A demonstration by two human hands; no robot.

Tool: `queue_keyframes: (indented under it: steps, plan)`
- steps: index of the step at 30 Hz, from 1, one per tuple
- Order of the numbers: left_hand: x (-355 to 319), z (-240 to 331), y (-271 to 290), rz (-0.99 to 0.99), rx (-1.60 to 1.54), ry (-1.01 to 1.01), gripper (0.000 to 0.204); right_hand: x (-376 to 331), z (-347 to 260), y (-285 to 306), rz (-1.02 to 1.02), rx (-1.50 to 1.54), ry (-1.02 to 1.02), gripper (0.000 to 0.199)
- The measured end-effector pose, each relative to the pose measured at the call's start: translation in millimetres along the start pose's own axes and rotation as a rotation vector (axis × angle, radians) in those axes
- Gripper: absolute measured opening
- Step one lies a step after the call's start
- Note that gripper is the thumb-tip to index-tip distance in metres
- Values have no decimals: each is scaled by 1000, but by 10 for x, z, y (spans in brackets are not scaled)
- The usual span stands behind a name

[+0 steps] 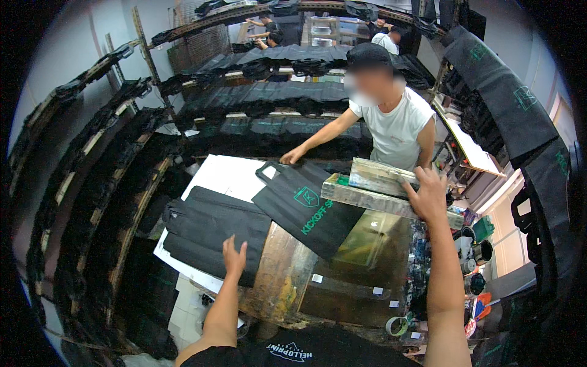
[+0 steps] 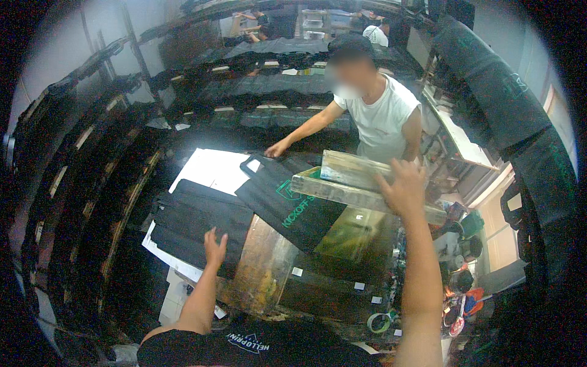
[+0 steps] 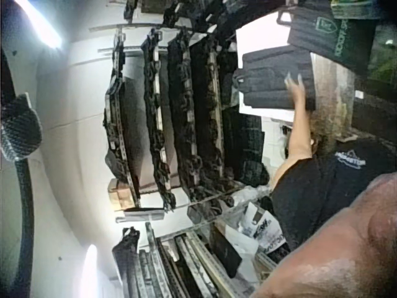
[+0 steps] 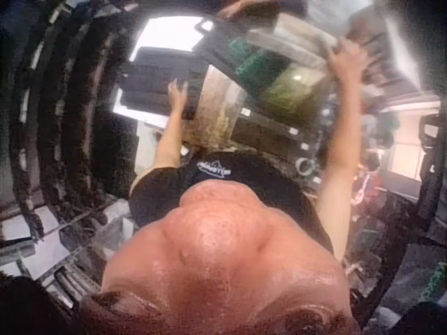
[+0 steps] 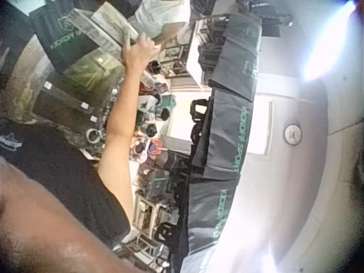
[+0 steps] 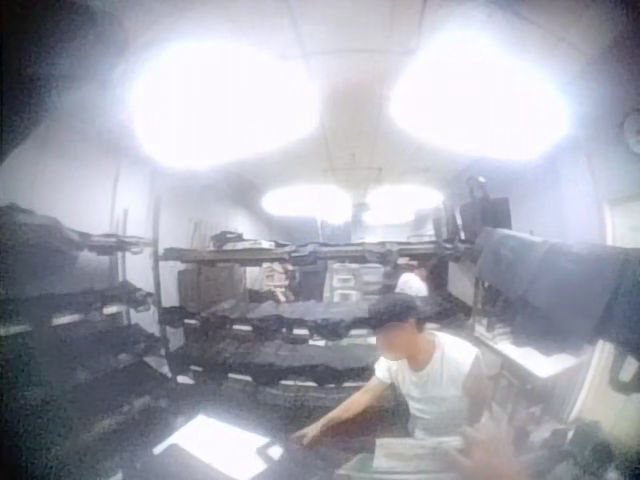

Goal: The person is screen printing a design onto black tote bags. They place a bag on a printing station, lower a screen, and drag a squeegee across the mesh to apply green ink before lifting the frame.

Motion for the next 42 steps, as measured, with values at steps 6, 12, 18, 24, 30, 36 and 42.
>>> queue_keyframes:
  steps: [6, 12, 18, 24, 30, 36, 42]
  plan:
    - [-526, -391, 511, 47, 484, -263, 75, 28, 0, -5, -31, 11, -23, 43]
    - [-513, -853, 403, -126, 704, -211, 87, 24, 42, -98, -73, -47, 13, 47]
    - [-522, -926, 284, -129, 755, -203, 85, -24, 77, -110, -90, -55, 7, 49]
    - [-478, -973, 249, -124, 814, -181, 74, -34, 35, -113, -59, -76, 25, 49]
    - [-440, -1005, 220, -132, 820, -176, 59, -30, 60, -105, -62, -53, 8, 44]
    - [-366, -1014, 253, -172, 740, -133, 63, 12, 3, -63, -49, -6, -6, 45]
    - [-613, -642, 283, -160, 888, -243, 91, -38, 16, -53, -47, -25, 1, 44]
Point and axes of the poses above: each hand's wrist, its own x-axis towards the middle knuckle, its own y-axis out of the back of the hand, z = x × y, the point moved 5 cm from there along x, towards the middle knuckle, and after that the axes turned 14 degrees about y, right-handed, at the moved point
